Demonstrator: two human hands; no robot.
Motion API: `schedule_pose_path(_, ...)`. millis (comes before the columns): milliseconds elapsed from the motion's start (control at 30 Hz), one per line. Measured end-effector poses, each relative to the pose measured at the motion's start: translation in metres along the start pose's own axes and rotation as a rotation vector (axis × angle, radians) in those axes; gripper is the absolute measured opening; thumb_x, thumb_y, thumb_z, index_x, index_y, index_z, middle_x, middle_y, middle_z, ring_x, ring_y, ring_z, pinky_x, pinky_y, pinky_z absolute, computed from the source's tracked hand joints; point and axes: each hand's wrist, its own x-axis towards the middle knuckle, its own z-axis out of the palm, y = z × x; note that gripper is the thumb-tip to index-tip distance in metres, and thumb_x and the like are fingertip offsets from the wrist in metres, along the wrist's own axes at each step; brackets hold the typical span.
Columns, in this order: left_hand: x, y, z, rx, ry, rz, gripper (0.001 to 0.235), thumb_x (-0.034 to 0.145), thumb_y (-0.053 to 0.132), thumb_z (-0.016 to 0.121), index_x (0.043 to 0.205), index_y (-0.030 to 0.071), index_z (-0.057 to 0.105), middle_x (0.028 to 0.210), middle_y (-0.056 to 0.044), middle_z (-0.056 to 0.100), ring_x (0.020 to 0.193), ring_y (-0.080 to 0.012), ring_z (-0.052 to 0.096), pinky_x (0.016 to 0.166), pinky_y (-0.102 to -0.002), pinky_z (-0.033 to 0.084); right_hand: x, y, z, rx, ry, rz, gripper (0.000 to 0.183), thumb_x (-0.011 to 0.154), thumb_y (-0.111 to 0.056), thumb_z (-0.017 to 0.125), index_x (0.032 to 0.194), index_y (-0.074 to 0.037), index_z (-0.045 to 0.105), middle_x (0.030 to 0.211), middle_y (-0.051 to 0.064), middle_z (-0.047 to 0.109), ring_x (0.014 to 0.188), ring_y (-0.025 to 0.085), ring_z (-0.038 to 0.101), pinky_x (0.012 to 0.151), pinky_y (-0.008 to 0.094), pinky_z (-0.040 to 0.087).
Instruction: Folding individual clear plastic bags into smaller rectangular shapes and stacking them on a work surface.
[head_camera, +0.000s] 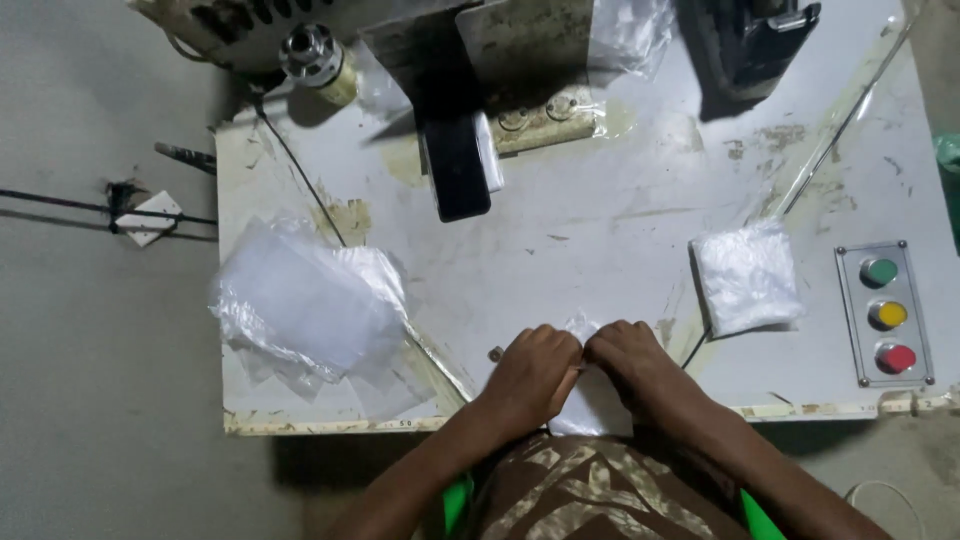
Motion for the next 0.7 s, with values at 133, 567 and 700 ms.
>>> schedule_pose_path(133, -0.014, 0.005, -0.012, -0.165, 0.065, -0.065, 0.04, 0.105, 0.023, 0.057, 0.138, 0.005, 0.043, 0.104, -0.014, 0.063, 0.089, -0.0385, 0.066, 0.076, -0.046, 0.053, 0.016, -0.027, -0.067, 0.282, -0.207, 0.041, 0.009, 0.098, -0.023, 0.057, 0.103, -0.015, 0.057, 0.087, 0.009, 0.071, 0.094, 0.037, 0.07, 0.076, 0.047, 0.053)
schedule_pose_path(567, 0.025, 0.036, -0.15, -0.449, -0.16, -0.226, 0.034, 0.105, 0.025, 0.051, 0.131, 0.015, 0.071, 0.098, -0.007, 0.079, 0.074, -0.0165, 0.068, 0.064, -0.027, 0.048, 0.072, -0.015, -0.122, 0.196, 0.153, 0.061, 0.009, 0.085, -0.017, 0.079, 0.094, -0.019, 0.08, 0.085, 0.002, 0.074, 0.08, 0.022, 0.064, 0.069, 0.036, 0.046)
schedule_pose_path(700, 0.02, 0.026, -0.151, -0.337, 0.228, -0.045, 0.044, 0.099, 0.007, 0.056, 0.143, 0.005, 0.057, 0.124, -0.016, 0.068, 0.105, -0.0254, 0.061, 0.091, -0.035, 0.045, 0.104, 0.05, -0.2, 0.614, 0.484, 0.154, 0.056, 0.088, -0.007, 0.078, 0.141, -0.002, 0.059, 0.116, 0.015, 0.074, 0.101, 0.019, 0.069, 0.086, 0.033, 0.058)
